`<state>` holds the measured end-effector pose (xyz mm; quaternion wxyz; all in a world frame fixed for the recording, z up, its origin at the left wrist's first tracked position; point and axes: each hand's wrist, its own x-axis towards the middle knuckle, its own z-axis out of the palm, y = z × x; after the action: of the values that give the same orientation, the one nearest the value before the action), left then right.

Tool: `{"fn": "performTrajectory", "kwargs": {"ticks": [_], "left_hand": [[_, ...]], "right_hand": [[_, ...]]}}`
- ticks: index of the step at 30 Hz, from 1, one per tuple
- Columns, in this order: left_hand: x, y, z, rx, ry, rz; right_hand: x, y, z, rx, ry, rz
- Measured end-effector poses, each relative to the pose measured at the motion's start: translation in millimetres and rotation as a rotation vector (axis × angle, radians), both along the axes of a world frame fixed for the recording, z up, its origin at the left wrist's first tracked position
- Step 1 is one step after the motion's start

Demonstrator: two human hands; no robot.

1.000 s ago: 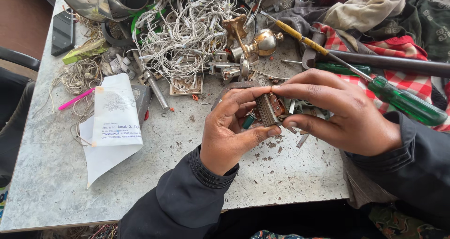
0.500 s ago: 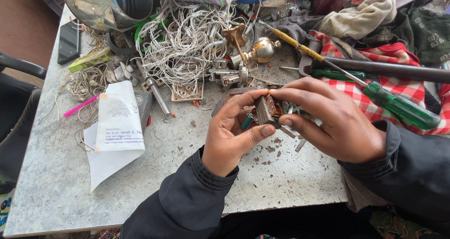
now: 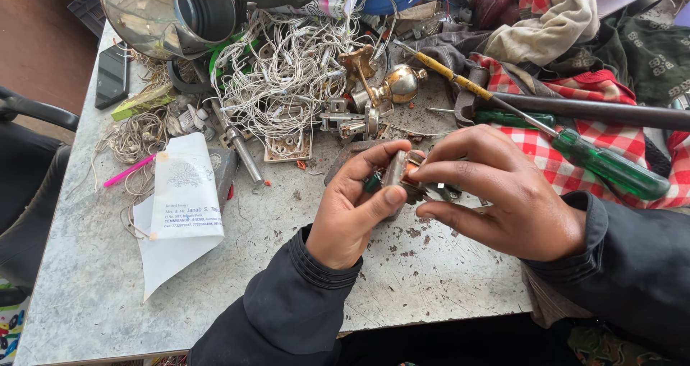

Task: The person uses a hammer and a screwdriver to disassemble a small electrical component with copper windings. They repeatedly strike the component to separate its metal plates and then pry the parts apart with the screwdriver.

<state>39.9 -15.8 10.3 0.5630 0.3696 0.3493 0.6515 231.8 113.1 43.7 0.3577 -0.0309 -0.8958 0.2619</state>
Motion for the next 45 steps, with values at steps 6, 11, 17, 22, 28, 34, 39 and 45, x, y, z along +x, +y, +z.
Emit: {"fn": "performTrajectory", "kwargs": {"ticks": [6,11,17,22,28,34,39,45], "left_hand": [[1,0,0,-0.036,0.131,0.081],[5,0,-1,0.01,0.15,0.063],[5,-3,-2,0.036,0.104,-0.01],[1,-2,-2,0.072,-0.033,-0.134],[-4,-6,0,0.035,-0.046,-0.093],[-6,-2,-5,0.067,-0.047,-0.054],[-6,0,-7,0.047,-0.123,-0.088],[-3,-1,-2,0.009,-0.251,-0.149]], "right_hand": [[-3,-3,-1,0.024,0.043,-0.017],[-1,-6,1,0.061,0.071,-0.002],[1,-7,4,0.091,0.093,0.024],[5,-8,8,-0.012,0.117,0.085],[1,-2,8,-0.341,0.007,-0.019],[0,-1,2,-0.402,-0.032,-0.024],[1,-3,1,-0.329,-0.003,-0.063],[2,-6,-1,-0.263,0.024,-0.083]]}}
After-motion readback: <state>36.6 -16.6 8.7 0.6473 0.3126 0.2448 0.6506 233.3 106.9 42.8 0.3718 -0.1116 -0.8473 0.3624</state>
